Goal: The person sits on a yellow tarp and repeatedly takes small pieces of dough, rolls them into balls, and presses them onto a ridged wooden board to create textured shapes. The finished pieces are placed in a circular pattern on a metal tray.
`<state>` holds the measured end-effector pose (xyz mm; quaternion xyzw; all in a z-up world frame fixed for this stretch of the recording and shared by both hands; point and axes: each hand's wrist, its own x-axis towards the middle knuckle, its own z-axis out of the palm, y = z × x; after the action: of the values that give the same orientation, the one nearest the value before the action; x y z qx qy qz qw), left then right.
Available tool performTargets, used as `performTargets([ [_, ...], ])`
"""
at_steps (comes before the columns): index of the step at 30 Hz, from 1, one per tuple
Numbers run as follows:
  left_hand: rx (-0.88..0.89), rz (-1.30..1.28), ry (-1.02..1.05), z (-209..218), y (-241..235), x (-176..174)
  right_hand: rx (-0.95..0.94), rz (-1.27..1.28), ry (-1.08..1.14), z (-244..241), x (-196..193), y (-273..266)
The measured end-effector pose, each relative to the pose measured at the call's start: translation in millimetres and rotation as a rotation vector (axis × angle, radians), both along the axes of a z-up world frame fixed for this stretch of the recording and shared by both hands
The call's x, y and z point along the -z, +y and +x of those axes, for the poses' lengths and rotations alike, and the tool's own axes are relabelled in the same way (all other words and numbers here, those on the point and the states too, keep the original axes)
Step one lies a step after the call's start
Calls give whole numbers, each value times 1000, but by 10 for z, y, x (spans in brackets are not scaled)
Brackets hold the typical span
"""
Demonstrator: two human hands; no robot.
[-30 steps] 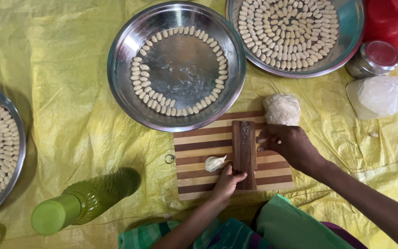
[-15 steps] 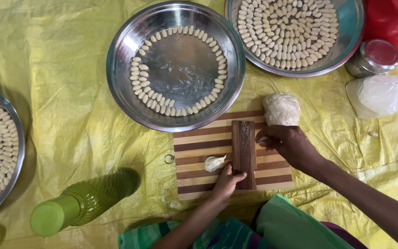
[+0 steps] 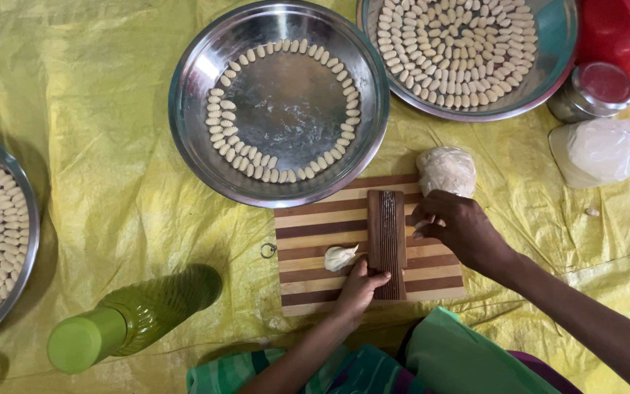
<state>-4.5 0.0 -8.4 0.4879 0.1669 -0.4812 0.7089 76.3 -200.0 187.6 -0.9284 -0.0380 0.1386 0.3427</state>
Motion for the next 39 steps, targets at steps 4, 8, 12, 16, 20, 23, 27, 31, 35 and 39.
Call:
performTargets([
  [4, -17, 24, 23, -38, -16, 132, -39, -81, -78, 12, -19, 12],
  [8, -88, -69, -52, -75, -50, 253, 83, -76, 115, 7, 3, 28],
  [12, -261, -109, -56, -112, -90, 152, 62, 32, 15, 12, 51, 46],
  [16, -213, 44, 86, -230, -84, -156, 68, 5, 169, 7, 153, 69],
  [20, -221, -2, -63, -231, -65, -399, 1, -103, 274, 37, 333, 102],
  [23, -271, -47, -56, -219, -54, -516, -161, -50, 88, 70, 474, 83],
  [27, -250, -35, -45, -170, -36, -577, -183, 35, 14, 122, 623, 89],
  [31, -221, 20, -10, -174, -42, -597, -85, -93, 242, 181, 670, 151],
  [35, -176, 69, -30, -198, -63, -578, -124, -200, 198, 202, 632, 205],
  [39, -262, 17, -15, -261, -91, -497, -141, -192, 161, 214, 649, 213],
])
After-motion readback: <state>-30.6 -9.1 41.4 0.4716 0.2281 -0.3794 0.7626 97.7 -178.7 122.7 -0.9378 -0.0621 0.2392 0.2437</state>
